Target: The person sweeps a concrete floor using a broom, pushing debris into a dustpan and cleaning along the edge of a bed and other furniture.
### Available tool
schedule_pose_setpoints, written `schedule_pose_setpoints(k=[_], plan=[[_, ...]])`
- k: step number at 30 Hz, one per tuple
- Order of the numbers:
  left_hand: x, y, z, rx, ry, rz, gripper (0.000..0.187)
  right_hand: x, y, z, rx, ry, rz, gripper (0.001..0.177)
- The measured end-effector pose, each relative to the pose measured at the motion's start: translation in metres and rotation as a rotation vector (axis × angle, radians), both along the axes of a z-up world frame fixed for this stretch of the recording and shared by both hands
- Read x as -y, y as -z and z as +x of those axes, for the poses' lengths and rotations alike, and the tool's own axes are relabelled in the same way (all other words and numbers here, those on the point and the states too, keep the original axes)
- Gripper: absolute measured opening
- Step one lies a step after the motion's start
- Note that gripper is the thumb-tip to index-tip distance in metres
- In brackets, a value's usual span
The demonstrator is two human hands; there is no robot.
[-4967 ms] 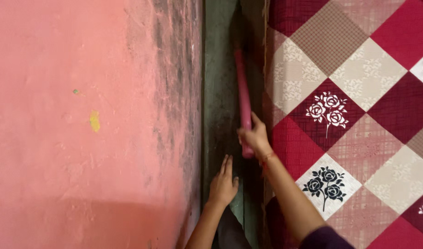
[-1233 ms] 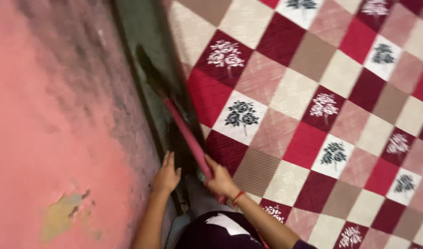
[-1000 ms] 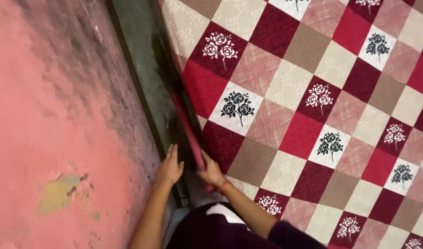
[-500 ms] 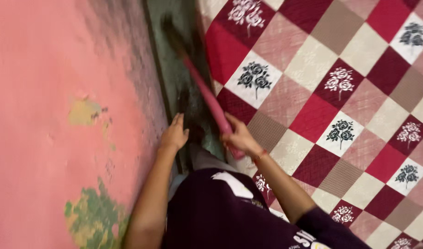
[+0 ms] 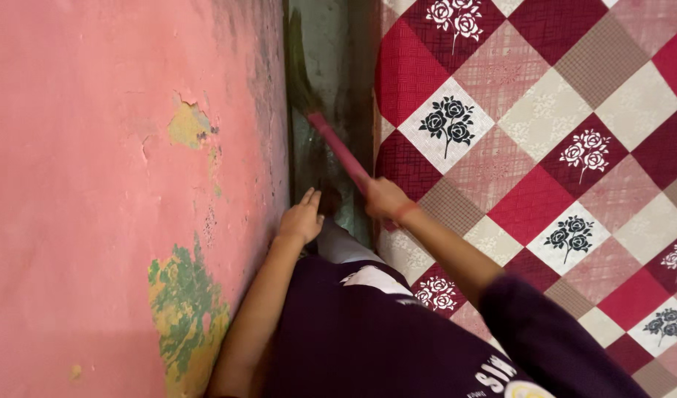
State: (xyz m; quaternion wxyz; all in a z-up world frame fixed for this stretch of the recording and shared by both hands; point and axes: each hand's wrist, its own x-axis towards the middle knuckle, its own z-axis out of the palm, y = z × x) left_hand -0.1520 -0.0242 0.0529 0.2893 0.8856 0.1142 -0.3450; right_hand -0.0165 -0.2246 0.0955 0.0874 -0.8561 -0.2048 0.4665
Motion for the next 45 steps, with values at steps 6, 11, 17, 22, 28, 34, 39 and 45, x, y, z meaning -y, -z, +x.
schedule_pose_setpoints(k=[6, 11, 17, 22, 28, 34, 39, 45], plan=[[-0.001, -0.004, 0.011, 0.053, -0.09, -0.024, 0.073, 0.076, -0.194, 0.005, -0.379, 0.531, 0.071, 0.097], [-0.004, 0.006, 0.004, 0.027, -0.107, -0.02, 0.073, 0.085, -0.236, -0.005, -0.329, 0.583, 0.144, 0.096], [-0.003, 0.008, -0.012, -0.021, -0.036, -0.009, 0.071, 0.039, -0.092, -0.007, 0.045, 0.368, 0.209, 0.092], [-0.003, 0.012, -0.016, -0.042, -0.038, 0.002, 0.07, 0.033, 0.001, -0.019, -0.01, 0.299, 0.246, 0.093], [0.001, 0.018, -0.019, -0.061, -0.059, -0.036, 0.07, 0.05, -0.074, -0.064, -0.284, 0.375, 0.109, 0.085], [0.003, 0.02, -0.018, -0.074, -0.081, -0.032, 0.069, 0.087, -0.226, -0.046, -0.417, 0.577, 0.026, 0.088], [0.002, 0.03, -0.023, -0.045, -0.111, -0.023, 0.067, 0.089, -0.253, -0.029, -0.341, 0.505, -0.109, 0.085], [0.001, 0.029, -0.029, -0.106, -0.05, 0.005, 0.066, 0.022, -0.11, -0.019, -0.109, 0.48, 0.301, 0.092]])
